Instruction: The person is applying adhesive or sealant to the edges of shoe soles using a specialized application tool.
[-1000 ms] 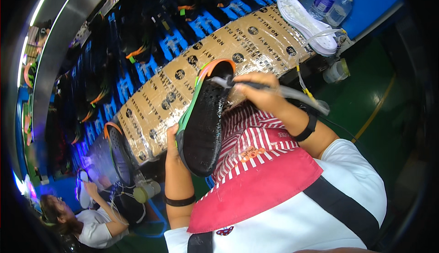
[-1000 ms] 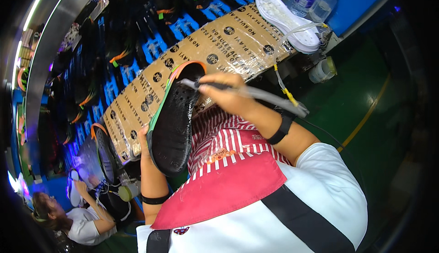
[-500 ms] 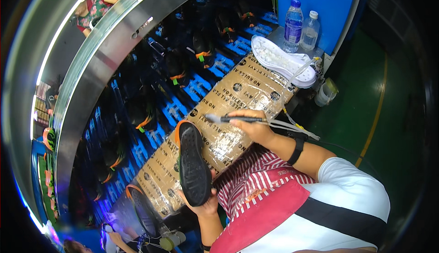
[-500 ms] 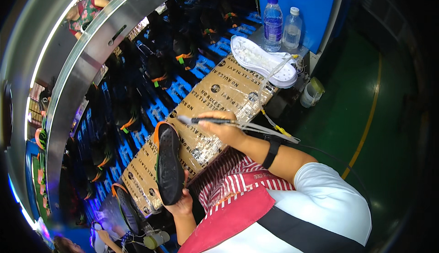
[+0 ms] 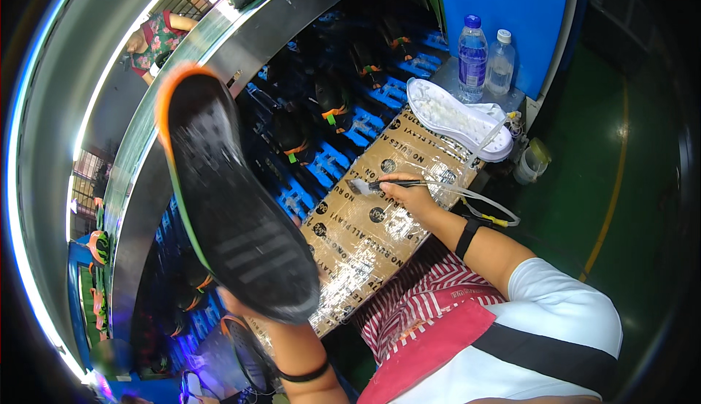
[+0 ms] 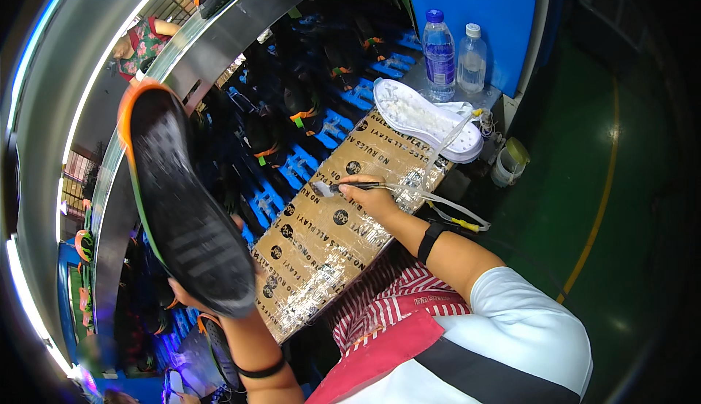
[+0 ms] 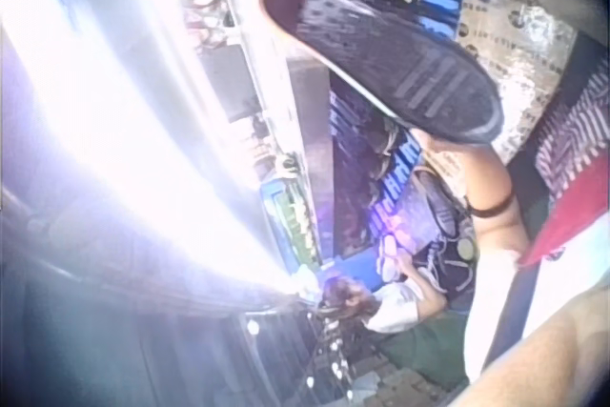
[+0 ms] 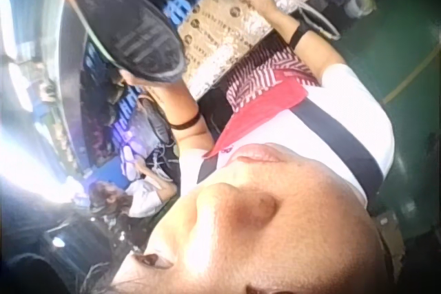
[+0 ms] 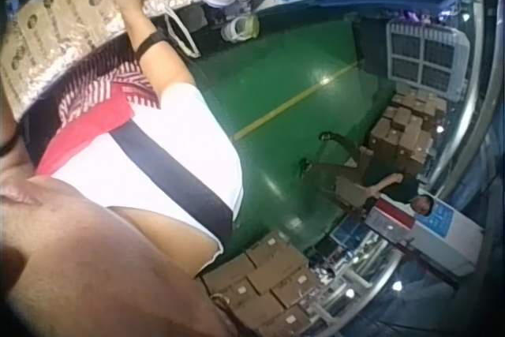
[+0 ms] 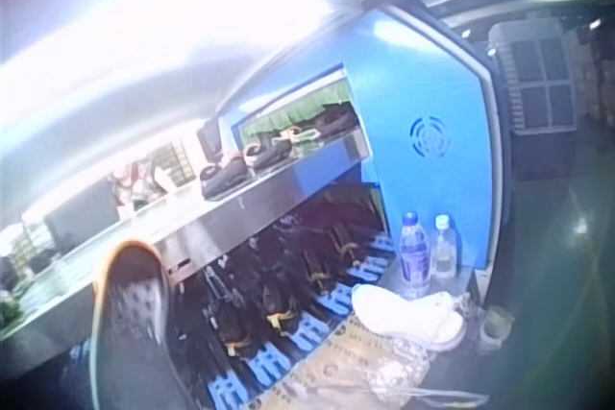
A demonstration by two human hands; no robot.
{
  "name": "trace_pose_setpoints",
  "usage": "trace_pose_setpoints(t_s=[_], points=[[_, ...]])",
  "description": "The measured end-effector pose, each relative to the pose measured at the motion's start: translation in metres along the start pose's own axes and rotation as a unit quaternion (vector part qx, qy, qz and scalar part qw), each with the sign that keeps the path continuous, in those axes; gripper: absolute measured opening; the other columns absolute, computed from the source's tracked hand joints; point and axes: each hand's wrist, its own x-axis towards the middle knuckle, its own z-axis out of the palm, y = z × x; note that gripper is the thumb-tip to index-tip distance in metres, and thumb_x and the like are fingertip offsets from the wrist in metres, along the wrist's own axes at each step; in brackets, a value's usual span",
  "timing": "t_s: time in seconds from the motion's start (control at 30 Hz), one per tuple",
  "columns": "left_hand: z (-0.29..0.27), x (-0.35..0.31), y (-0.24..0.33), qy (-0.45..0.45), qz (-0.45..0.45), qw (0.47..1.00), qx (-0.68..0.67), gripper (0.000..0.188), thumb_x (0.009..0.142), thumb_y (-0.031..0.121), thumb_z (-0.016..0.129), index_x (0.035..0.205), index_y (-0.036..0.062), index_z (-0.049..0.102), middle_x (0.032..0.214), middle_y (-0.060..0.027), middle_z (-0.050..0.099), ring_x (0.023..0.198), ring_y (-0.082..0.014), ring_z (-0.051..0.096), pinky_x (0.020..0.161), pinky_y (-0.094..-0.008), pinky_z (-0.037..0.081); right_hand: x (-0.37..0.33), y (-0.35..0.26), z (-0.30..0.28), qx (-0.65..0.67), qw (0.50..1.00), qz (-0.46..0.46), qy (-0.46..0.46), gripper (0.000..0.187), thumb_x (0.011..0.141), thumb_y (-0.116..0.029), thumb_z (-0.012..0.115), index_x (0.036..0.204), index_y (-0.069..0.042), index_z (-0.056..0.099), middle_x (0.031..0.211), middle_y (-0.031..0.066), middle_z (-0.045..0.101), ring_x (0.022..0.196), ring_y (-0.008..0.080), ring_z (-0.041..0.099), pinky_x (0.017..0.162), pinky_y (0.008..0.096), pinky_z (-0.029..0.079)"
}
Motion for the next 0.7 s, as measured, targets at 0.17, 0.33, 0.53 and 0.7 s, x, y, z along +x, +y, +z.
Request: trace_pose_setpoints(t_s=[0.17, 0.33, 0.53, 0.7], points=[[0.084, 0.134, 0.020, -0.166, 0.074, 0.980, 0.079, 0.072, 0.090, 0.056, 0.027, 0.136, 0.0014, 0.028, 0.134, -0.0247, 0.037, 0.114, -0.0453, 0.046, 0.076, -0.0439, 0.056, -0.001, -0.004, -0.002, 0.000, 1.000, -0.011, -0.013, 0.021, 0.080, -0.016, 0.068, 0.098, -0.004, 0.066, 0.070, 0.0008, 0.061, 0.057, 0.0045, 0.051, 0.051, 0.0174, 0.039], [0.081, 0.251, 0.052, 0.006, -0.140, 0.990, 0.005, 0.078, 0.091, 0.053, 0.034, 0.139, -0.0041, 0.010, 0.133, -0.0345, 0.031, 0.115, -0.0482, 0.044, 0.088, -0.0432, 0.051, -0.006, -0.004, 0.013, -0.008, 0.999, -0.033, -0.031, 0.019, 0.080, -0.015, 0.068, 0.095, -0.004, 0.067, 0.067, 0.0009, 0.061, 0.056, 0.0043, 0.051, 0.050, 0.0177, 0.038], [0.060, 0.246, 0.052, 0.017, -0.108, 0.965, 0.238, 0.062, 0.091, 0.043, 0.049, 0.129, -0.0030, 0.035, 0.106, -0.0262, 0.059, 0.084, -0.0266, 0.065, 0.060, -0.0260, 0.053, -0.005, -0.007, 0.004, -0.036, 0.998, -0.041, -0.038, 0.020, 0.079, -0.014, 0.068, 0.096, -0.003, 0.067, 0.068, 0.0001, 0.062, 0.058, 0.0045, 0.052, 0.051, 0.0181, 0.039], [0.010, 0.248, 0.080, 0.108, 0.179, 0.811, 0.546, 0.041, 0.087, 0.037, 0.056, 0.111, 0.0039, 0.060, 0.078, -0.0085, 0.062, 0.054, -0.0110, 0.053, 0.051, -0.0222, 0.041, -0.009, -0.007, 0.001, -0.031, 0.998, -0.035, -0.035, 0.020, 0.079, -0.015, 0.068, 0.095, -0.004, 0.068, 0.069, -0.0008, 0.061, 0.059, 0.0047, 0.052, 0.052, 0.0182, 0.039]])
